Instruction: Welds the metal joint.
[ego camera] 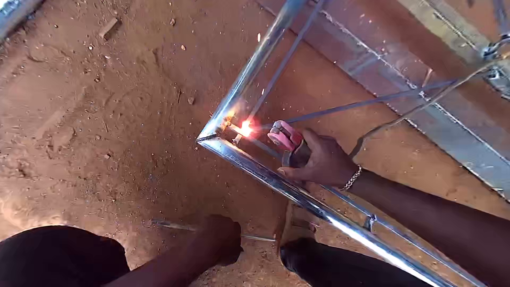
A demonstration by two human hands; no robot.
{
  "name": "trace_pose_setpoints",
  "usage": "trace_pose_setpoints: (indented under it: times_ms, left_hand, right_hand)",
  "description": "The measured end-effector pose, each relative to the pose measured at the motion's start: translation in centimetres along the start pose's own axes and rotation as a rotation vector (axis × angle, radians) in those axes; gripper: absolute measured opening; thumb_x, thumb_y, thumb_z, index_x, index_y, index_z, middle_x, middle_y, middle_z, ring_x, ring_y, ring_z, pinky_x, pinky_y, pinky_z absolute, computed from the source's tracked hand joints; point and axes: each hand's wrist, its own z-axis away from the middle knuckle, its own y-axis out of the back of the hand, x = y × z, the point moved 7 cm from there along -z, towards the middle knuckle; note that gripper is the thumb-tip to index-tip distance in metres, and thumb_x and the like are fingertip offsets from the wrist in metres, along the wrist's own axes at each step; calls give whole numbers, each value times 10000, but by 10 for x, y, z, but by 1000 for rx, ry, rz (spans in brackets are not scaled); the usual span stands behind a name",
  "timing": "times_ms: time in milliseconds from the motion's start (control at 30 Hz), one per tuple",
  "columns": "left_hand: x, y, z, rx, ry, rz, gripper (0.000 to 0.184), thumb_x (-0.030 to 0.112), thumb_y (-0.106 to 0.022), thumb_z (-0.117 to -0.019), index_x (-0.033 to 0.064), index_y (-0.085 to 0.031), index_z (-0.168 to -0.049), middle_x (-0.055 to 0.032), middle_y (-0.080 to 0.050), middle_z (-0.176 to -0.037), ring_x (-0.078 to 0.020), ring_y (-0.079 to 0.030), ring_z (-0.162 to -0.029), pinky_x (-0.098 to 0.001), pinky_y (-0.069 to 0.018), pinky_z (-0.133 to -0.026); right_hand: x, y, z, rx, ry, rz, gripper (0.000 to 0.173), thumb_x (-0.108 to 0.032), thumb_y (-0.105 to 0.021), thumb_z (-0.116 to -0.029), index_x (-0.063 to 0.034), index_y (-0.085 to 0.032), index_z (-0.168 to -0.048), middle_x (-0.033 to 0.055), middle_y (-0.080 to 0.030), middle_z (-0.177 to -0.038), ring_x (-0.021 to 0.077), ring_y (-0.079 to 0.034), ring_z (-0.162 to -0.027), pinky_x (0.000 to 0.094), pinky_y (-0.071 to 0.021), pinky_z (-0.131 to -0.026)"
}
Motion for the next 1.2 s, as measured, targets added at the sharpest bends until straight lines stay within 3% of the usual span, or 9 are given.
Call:
trace_pose_setpoints:
  times_ms: [67, 400, 533, 600, 700, 767, 867, 1033, 1200]
  left_hand:
    - [1, 0, 1, -16, 19, -9, 532, 488, -582, -1019, 6, -621, -1239, -246, -693, -1087, -456, -680, -1042, -671, -530, -859]
    - [0, -2, 0, -47, 53, -29, 575, 514, -572, -1020, 9, -599, -1293, -250, -689, -1127, -457, -678, -1069, -668, -533, -875]
    - [1, -1, 1, -37, 35, -20, 539, 488, -584, -1017, 4, -613, -1252, -247, -690, -1117, -456, -676, -1069, -670, -530, -875]
    - [0, 0, 2, -2, -10, 15, 510, 449, -581, -1018, -9, -614, -1239, -272, -676, -1155, -481, -648, -1125, -693, -494, -917]
    - [-5, -5, -4, 74, -50, 12, 494, 472, -588, -988, 9, -655, -1148, -247, -701, -1064, -466, -677, -1049, -684, -517, -843]
    - [-2, -2, 4, 29, -19, 54, 461, 442, -591, -1015, 0, -663, -1125, -240, -700, -1056, -452, -676, -1053, -679, -521, -857]
    - [-2, -1, 4, 24, -19, 61, 458, 417, -605, -1015, -4, -649, -1190, -247, -691, -1125, -459, -659, -1111, -681, -515, -904]
    - [0, 0, 4, -9, 2, 24, 478, 440, -592, -1020, -16, -654, -1150, -251, -694, -1101, -456, -670, -1081, -681, -519, -880]
    - [1, 1, 4, -23, 6, 15, 491, 444, -592, -1022, -7, -625, -1214, -248, -687, -1116, -451, -666, -1090, -673, -522, -884]
  right_hand:
    - [-2, -1, -1, 18, 3, 2, 876, -572, -838, -633, -27, -601, -1277, 127, -710, -900, 280, -703, -788, 527, -574, -680]
    - [-5, -14, -3, -27, 9, 18, 852, -589, -842, -635, -86, -596, -1277, 79, -718, -927, 234, -714, -825, 492, -588, -700]
    - [-4, -14, -3, -29, 30, 23, 871, -601, -837, -634, -78, -595, -1288, 78, -719, -940, 228, -714, -826, 486, -593, -712]
    - [-3, -15, -4, -56, 5, 24, 878, -537, -880, -600, -60, -593, -1278, 97, -711, -932, 249, -709, -818, 497, -583, -705]
    - [-2, -16, -4, -79, -19, 14, 882, -482, -920, -563, -90, -587, -1280, 74, -706, -928, 225, -704, -818, 480, -586, -711]
    - [-4, -15, -4, -75, -11, 7, 861, -510, -895, -600, -77, -588, -1279, 82, -707, -923, 238, -705, -820, 490, -583, -715]
    - [-4, -16, -5, -66, -6, 21, 879, -615, -839, -633, -59, -594, -1268, 93, -702, -926, 243, -703, -832, 490, -578, -713]
    - [-3, -16, -6, -64, 3, 17, 832, -574, -856, -632, -75, -598, -1247, 75, -698, -920, 225, -699, -821, 473, -577, -703]
    - [-2, -16, -6, -70, -16, 27, 868, -614, -841, -629, -75, -587, -1261, 72, -693, -887, 228, -697, -797, 483, -576, -692]
